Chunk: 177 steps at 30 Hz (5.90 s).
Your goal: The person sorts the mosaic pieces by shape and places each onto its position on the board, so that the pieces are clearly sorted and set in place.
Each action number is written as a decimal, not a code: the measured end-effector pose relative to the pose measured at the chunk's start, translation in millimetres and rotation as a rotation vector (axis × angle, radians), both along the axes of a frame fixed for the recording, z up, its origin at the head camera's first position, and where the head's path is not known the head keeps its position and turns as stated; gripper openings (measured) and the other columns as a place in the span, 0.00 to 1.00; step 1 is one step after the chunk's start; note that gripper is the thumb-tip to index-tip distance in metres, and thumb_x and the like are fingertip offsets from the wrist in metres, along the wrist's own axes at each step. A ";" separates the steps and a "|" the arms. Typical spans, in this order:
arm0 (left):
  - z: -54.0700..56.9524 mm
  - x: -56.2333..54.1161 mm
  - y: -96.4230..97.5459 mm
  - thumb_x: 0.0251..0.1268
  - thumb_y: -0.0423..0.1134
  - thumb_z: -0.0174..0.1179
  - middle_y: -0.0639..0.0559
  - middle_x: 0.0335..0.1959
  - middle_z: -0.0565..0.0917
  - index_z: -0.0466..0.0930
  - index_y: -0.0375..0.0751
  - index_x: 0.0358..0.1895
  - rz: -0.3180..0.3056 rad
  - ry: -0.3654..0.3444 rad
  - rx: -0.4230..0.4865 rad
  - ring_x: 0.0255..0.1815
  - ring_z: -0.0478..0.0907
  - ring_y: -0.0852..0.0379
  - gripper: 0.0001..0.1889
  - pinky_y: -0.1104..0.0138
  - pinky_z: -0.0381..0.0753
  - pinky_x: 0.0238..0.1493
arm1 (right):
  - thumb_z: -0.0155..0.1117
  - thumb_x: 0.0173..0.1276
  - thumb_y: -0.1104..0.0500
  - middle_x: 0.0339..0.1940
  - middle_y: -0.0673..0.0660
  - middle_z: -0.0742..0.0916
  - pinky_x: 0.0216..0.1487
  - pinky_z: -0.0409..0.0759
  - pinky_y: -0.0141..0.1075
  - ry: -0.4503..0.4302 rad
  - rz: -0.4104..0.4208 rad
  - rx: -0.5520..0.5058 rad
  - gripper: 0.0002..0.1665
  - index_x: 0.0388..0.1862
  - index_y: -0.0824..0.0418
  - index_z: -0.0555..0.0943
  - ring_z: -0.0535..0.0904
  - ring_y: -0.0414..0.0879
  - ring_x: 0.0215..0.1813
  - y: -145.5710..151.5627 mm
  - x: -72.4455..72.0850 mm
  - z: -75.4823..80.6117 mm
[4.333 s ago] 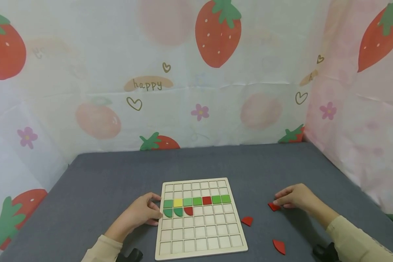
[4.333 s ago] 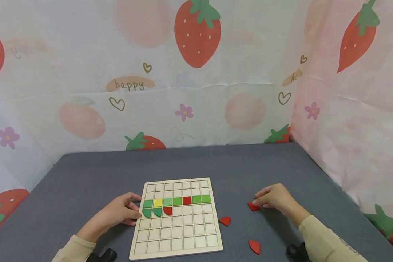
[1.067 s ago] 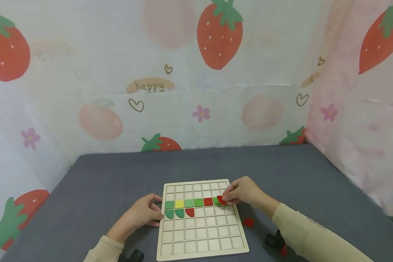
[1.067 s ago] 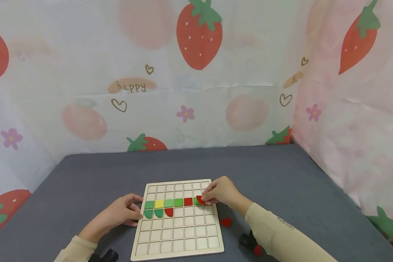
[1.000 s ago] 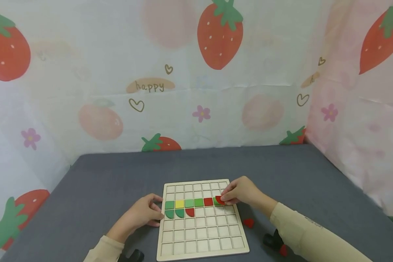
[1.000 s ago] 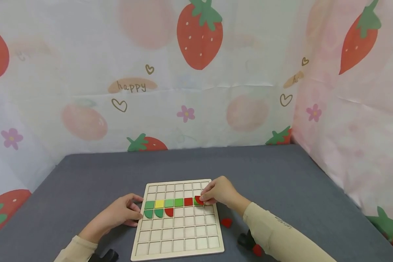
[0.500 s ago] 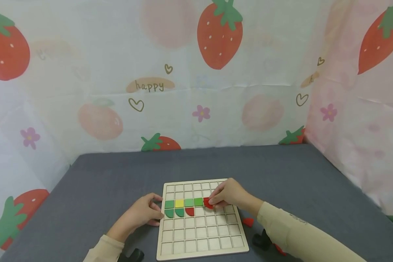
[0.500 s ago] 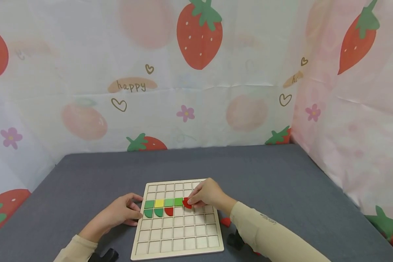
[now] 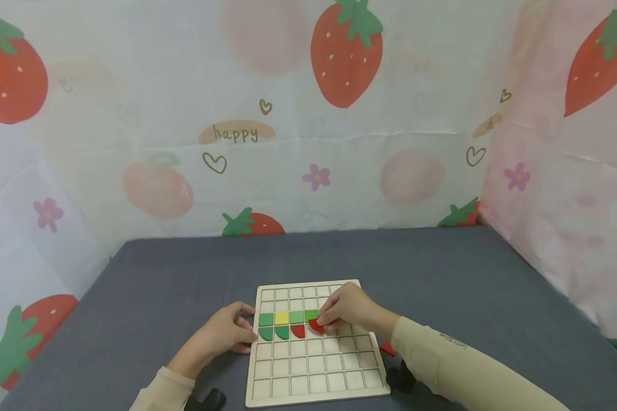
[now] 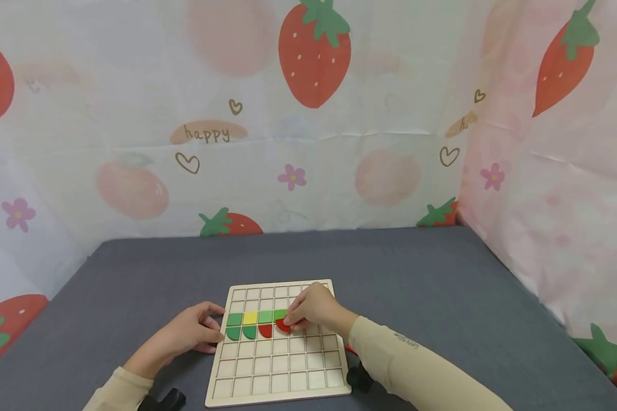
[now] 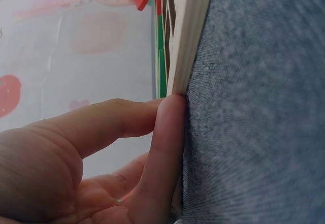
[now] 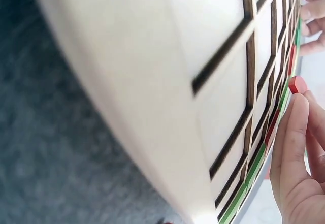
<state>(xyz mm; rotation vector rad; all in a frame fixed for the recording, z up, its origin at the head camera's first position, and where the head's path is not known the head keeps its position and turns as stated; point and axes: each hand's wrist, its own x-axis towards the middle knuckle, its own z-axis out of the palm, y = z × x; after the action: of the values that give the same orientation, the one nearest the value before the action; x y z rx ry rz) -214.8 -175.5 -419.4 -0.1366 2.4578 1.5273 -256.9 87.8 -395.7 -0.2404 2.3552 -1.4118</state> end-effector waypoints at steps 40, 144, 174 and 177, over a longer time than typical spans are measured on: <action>-0.8 -1.7 -1.3 0.56 0.24 0.66 0.41 0.34 0.77 0.69 0.28 0.63 -0.015 -0.021 -0.001 0.30 0.80 0.51 0.29 0.60 0.88 0.30 | 0.73 0.54 0.74 0.21 0.58 0.88 0.25 0.86 0.34 0.119 0.025 0.118 0.05 0.22 0.68 0.86 0.83 0.42 0.19 -14.1 8.5 0.1; 1.8 -0.4 -0.8 0.55 0.24 0.66 0.41 0.35 0.77 0.69 0.28 0.63 -0.021 -0.027 0.010 0.31 0.80 0.53 0.29 0.61 0.88 0.30 | 0.65 0.66 0.65 0.33 0.53 0.88 0.33 0.86 0.37 -0.031 -0.073 0.036 0.15 0.50 0.70 0.84 0.82 0.42 0.31 104.5 25.1 2.3; -1.7 -1.8 -1.1 0.54 0.23 0.66 0.41 0.34 0.77 0.69 0.28 0.62 -0.011 -0.012 0.012 0.28 0.80 0.52 0.29 0.61 0.87 0.29 | 0.73 0.60 0.65 0.30 0.58 0.91 0.35 0.89 0.38 -0.018 -0.026 -0.005 0.08 0.36 0.69 0.88 0.86 0.42 0.25 40.4 2.5 5.6; -0.2 -1.3 -1.6 0.55 0.23 0.66 0.41 0.34 0.77 0.69 0.28 0.62 -0.012 -0.023 0.023 0.28 0.79 0.52 0.29 0.61 0.87 0.29 | 0.74 0.59 0.65 0.29 0.57 0.90 0.35 0.89 0.37 -0.011 -0.006 0.020 0.06 0.34 0.68 0.88 0.86 0.41 0.24 33.2 0.2 3.9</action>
<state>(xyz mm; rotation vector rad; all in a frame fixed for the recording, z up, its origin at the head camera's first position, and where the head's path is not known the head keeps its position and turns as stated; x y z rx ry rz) -216.1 -177.1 -419.5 -0.1335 2.4181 1.5402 -256.7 121.1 -391.9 -0.2192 2.3617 -1.3889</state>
